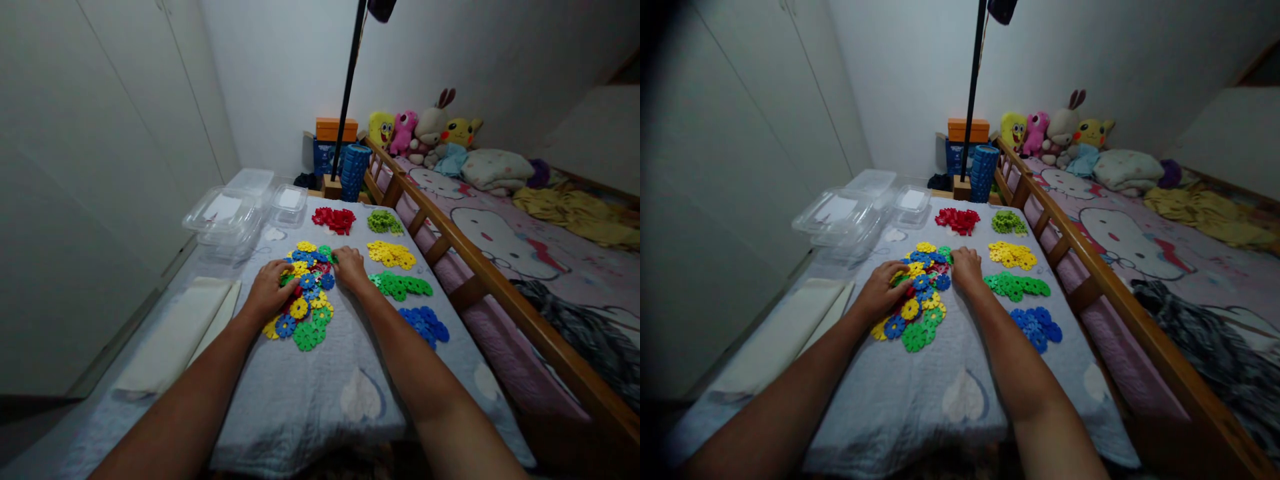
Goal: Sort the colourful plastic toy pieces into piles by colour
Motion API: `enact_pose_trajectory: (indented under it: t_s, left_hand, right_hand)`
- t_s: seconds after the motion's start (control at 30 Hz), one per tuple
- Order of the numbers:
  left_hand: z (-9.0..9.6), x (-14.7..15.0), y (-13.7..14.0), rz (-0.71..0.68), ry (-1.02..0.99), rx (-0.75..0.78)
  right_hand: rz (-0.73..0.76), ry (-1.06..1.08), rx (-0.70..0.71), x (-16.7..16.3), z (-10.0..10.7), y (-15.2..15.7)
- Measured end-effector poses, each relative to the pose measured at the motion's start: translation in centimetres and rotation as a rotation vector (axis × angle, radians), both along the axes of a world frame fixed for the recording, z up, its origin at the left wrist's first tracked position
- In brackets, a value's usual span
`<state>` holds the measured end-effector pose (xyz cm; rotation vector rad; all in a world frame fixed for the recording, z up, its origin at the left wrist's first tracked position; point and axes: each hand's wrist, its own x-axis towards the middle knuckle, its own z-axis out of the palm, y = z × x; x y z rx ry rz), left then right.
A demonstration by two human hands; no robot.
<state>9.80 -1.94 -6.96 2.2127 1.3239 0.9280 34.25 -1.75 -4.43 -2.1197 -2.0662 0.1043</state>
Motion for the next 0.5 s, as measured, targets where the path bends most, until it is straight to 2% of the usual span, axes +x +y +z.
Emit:
enact_pose_trajectory:
  t_s: [0.3, 0.5]
  left_hand:
    - [0.1, 0.1, -0.1, 0.007, 0.009, -0.003]
    - [-0.2, 0.0, 0.0, 0.013, 0.018, 0.005]
  right_hand:
    - [0.003, -0.011, 0.022, 0.2, 0.5, -0.4]
    - [-0.039, 0.043, 0.117, 1.2, 2.1, -0.9]
